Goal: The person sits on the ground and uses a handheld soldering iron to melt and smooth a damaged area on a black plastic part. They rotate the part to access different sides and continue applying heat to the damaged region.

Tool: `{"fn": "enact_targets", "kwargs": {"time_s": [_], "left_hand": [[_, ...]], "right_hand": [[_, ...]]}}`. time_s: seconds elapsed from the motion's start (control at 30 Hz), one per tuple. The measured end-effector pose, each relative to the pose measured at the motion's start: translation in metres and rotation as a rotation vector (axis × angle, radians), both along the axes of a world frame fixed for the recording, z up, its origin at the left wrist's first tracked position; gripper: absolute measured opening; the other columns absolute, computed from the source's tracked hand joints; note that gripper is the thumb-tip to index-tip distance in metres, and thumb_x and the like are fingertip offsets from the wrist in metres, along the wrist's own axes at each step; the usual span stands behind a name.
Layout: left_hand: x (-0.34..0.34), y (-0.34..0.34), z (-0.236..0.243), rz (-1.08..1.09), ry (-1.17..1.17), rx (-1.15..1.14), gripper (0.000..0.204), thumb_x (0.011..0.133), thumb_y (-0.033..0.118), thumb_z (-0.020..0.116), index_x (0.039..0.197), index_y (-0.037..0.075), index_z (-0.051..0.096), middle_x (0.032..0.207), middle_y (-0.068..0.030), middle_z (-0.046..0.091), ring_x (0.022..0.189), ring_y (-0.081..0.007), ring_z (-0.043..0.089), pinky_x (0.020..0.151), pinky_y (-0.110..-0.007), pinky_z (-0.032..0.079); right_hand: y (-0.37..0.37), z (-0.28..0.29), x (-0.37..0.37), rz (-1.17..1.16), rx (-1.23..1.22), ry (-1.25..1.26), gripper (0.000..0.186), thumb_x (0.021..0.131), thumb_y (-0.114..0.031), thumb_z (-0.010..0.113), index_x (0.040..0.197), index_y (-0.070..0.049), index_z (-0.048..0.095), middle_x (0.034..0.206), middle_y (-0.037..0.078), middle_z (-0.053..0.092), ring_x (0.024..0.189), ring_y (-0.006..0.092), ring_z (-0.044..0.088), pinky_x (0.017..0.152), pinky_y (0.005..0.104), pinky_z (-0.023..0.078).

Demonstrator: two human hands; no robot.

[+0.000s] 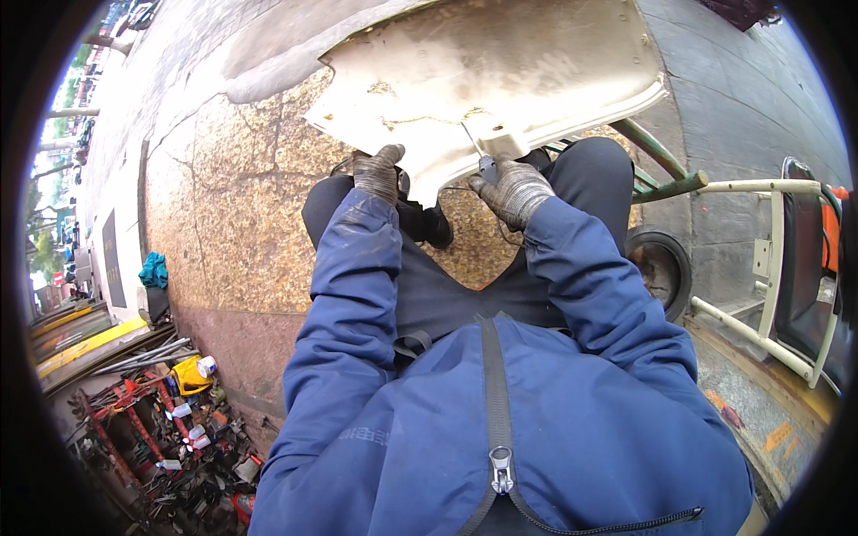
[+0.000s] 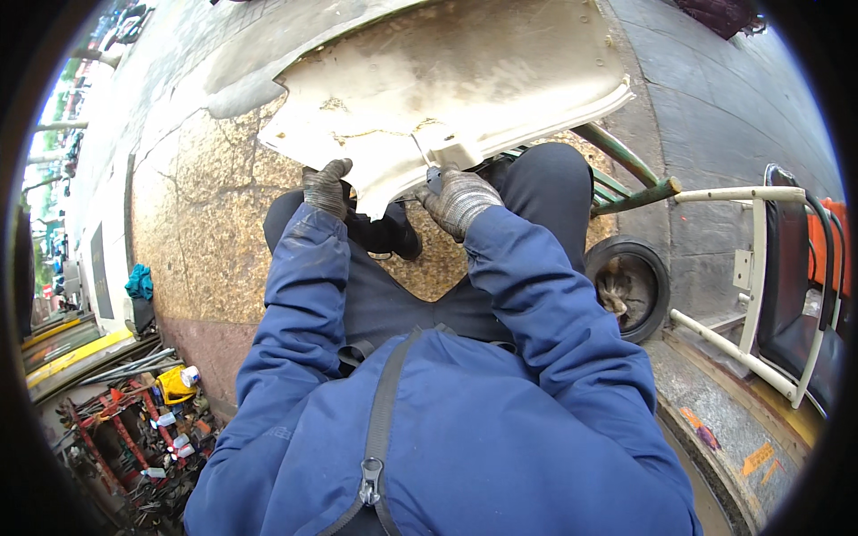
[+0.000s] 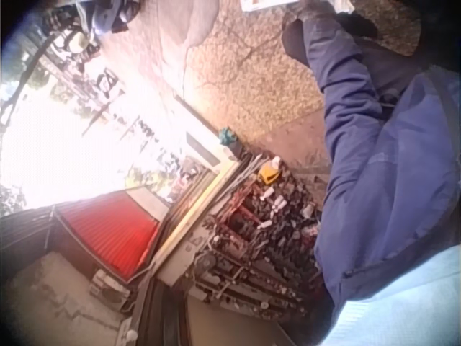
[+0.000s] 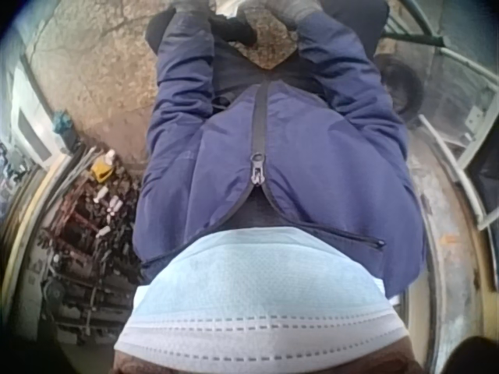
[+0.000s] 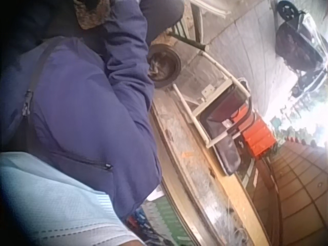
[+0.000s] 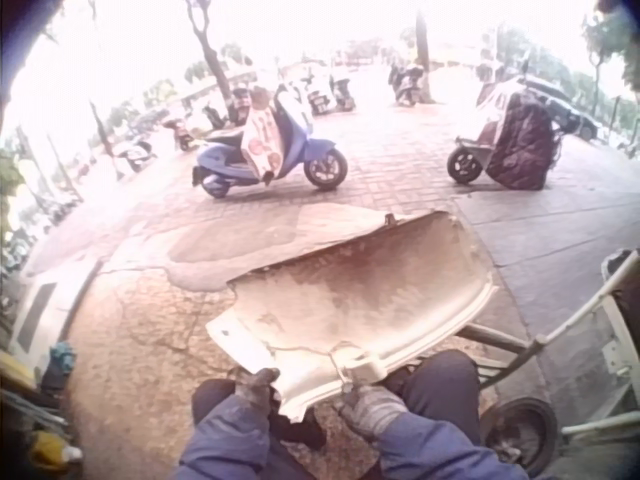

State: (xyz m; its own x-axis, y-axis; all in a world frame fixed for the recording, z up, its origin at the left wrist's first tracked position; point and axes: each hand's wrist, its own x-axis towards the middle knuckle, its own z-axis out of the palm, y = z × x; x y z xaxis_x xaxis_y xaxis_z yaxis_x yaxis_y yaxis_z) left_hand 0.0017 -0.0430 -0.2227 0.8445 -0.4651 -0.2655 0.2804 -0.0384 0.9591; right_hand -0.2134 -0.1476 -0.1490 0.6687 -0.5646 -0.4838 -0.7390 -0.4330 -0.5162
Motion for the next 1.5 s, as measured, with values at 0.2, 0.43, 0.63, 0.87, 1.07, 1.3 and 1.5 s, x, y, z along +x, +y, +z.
{"fn": "enact_targets", "kwargs": {"time_s": [0.2,0.43,0.63,0.87,1.07,1.3,1.5], "left_hand": [[-0.003,0.001,0.011,-0.082,0.092,0.02,0.032,0.074,-0.005,0.065,0.103,-0.003,0.052,0.081,-0.0164,0.062,0.052,-0.0264,0.06,0.038,-0.035,0.048],[-0.007,-0.001,0.024,-0.05,0.197,0.108,0.031,0.074,-0.004,0.065,0.102,-0.003,0.052,0.079,-0.0152,0.062,0.052,-0.0267,0.061,0.041,-0.036,0.051],[-0.007,0.0,0.022,-0.05,0.134,0.083,0.032,0.074,-0.004,0.065,0.103,-0.002,0.052,0.082,-0.0151,0.062,0.057,-0.0281,0.063,0.047,-0.04,0.053],[-0.005,-0.002,0.019,-0.033,0.216,0.122,0.034,0.075,-0.005,0.064,0.106,-0.003,0.051,0.087,-0.017,0.063,0.063,-0.0314,0.065,0.054,-0.042,0.057],[-0.006,-0.001,0.02,-0.05,0.2,0.066,0.029,0.075,-0.005,0.065,0.102,-0.005,0.052,0.083,-0.0167,0.063,0.061,-0.0304,0.064,0.051,-0.041,0.056],[-0.004,-0.003,0.013,-0.033,0.054,0.031,0.024,0.074,-0.005,0.065,0.095,-0.004,0.054,0.071,-0.0138,0.061,0.041,-0.0233,0.055,0.031,-0.034,0.042],[-0.004,-0.003,0.012,-0.012,0.168,0.032,0.022,0.074,-0.002,0.066,0.094,-0.002,0.056,0.071,-0.0132,0.061,0.042,-0.0228,0.055,0.033,-0.034,0.043]], "right_hand": [[0.003,-0.006,-0.002,-0.01,0.027,0.09,0.065,0.088,-0.047,0.056,0.127,0.004,0.047,0.11,0.028,0.063,0.107,0.04,0.06,0.093,0.045,0.047],[0.006,-0.007,-0.004,0.017,-0.001,0.103,0.065,0.088,-0.046,0.056,0.128,0.004,0.048,0.112,0.027,0.063,0.108,0.0383,0.06,0.093,0.0439,0.047],[0.006,-0.002,-0.008,0.087,-0.015,0.045,0.071,0.09,-0.05,0.054,0.13,0.007,0.044,0.109,0.029,0.063,0.106,0.0395,0.06,0.091,0.0446,0.047],[0.005,-0.013,-0.006,0.046,-0.008,0.1,0.075,0.089,-0.051,0.055,0.131,0.009,0.041,0.105,0.03,0.064,0.105,0.0402,0.061,0.09,0.0449,0.048],[0.005,-0.008,-0.007,0.074,-0.016,0.057,0.074,0.09,-0.051,0.054,0.13,0.01,0.042,0.107,0.031,0.063,0.106,0.0405,0.06,0.092,0.0445,0.047],[0.006,-0.008,-0.008,0.032,-0.001,0.1,0.072,0.089,-0.05,0.056,0.128,0.009,0.045,0.109,0.032,0.062,0.107,0.041,0.06,0.092,0.0454,0.047],[0.003,-0.007,-0.01,-0.008,-0.036,0.063,0.067,0.089,-0.051,0.056,0.122,0.006,0.048,0.107,0.031,0.063,0.106,0.0417,0.06,0.092,0.0452,0.047]]}}
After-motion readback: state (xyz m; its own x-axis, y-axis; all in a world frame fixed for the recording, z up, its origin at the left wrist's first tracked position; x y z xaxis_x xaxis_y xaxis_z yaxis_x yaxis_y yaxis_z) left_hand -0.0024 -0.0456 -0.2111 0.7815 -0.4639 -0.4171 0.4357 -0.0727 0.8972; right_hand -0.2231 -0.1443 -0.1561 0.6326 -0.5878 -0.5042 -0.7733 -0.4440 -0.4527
